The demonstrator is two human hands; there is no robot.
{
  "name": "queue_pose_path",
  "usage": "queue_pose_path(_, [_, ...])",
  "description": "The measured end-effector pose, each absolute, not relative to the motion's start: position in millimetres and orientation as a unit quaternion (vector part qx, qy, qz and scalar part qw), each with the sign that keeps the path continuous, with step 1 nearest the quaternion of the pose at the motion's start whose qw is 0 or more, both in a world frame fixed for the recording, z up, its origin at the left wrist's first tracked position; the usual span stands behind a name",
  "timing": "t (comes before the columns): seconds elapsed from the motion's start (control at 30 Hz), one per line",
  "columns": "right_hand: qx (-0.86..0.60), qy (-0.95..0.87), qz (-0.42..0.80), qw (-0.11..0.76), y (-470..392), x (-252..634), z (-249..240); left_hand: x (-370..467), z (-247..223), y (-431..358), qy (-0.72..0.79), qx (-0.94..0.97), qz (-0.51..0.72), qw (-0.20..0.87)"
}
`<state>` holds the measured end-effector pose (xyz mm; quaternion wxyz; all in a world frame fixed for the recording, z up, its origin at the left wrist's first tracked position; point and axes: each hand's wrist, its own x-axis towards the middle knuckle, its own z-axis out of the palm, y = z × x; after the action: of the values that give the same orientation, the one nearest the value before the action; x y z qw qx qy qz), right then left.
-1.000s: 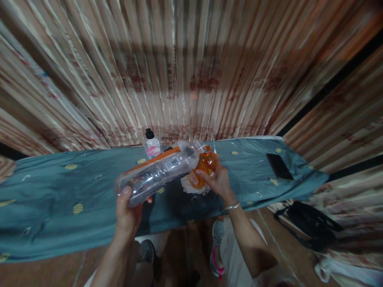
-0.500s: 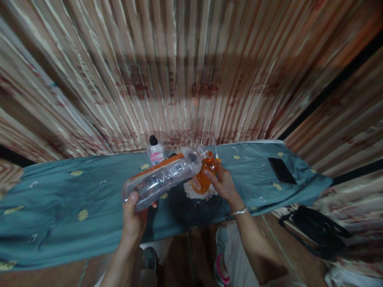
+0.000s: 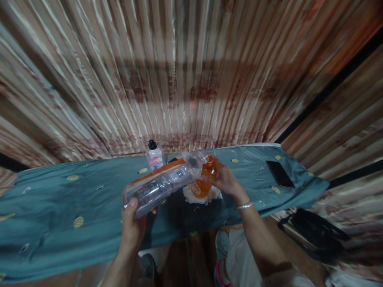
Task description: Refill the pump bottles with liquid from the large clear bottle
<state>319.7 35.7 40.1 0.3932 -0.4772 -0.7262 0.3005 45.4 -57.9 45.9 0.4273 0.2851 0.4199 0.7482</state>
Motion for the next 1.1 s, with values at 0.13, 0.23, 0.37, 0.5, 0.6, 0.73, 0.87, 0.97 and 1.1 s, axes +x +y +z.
queue_pose_path(0.13, [-0.486, -0.704, 0.301, 0.421, 34.4, 317.3, 31.3, 45.3, 47.5, -59.9, 0.427, 0.291, 0.745, 0.422])
queue_pose_path(0.23, [-0.487, -0.698, 0.290, 0.438, 31.0, 315.4, 26.9, 45.6, 48.6, -61.5, 0.434, 0.294, 0.740, 0.421])
queue_pose_path(0.37, [-0.480, -0.692, 0.301, 0.447, 27.3, 312.6, 27.6, 41.1, 45.2, -62.1, 0.432, 0.287, 0.748, 0.414])
queue_pose_path(0.5, [-0.475, -0.688, 0.306, 0.455, 26.7, 310.4, 28.6, 33.3, 38.5, -61.7, 0.422, 0.288, 0.747, 0.426])
queue_pose_path(0.6, [-0.476, -0.690, 0.295, 0.459, 26.8, 309.9, 28.2, 35.3, 40.6, -61.5, 0.424, 0.291, 0.746, 0.422])
queue_pose_path(0.73, [-0.477, -0.693, 0.285, 0.460, 26.3, 309.7, 28.1, 45.4, 50.2, -61.2, 0.441, 0.264, 0.752, 0.412])
queue_pose_path(0.87, [-0.478, -0.688, 0.291, 0.461, 25.6, 309.4, 26.8, 49.0, 52.9, -61.3, 0.450, 0.239, 0.753, 0.416])
queue_pose_path(0.97, [-0.493, -0.679, 0.297, 0.456, 25.6, 309.4, 24.8, 47.8, 51.5, -62.5, 0.449, 0.233, 0.755, 0.418])
queue_pose_path(1.1, [-0.494, -0.671, 0.302, 0.463, 26.0, 309.1, 22.8, 47.0, 52.0, -63.9, 0.449, 0.243, 0.751, 0.418])
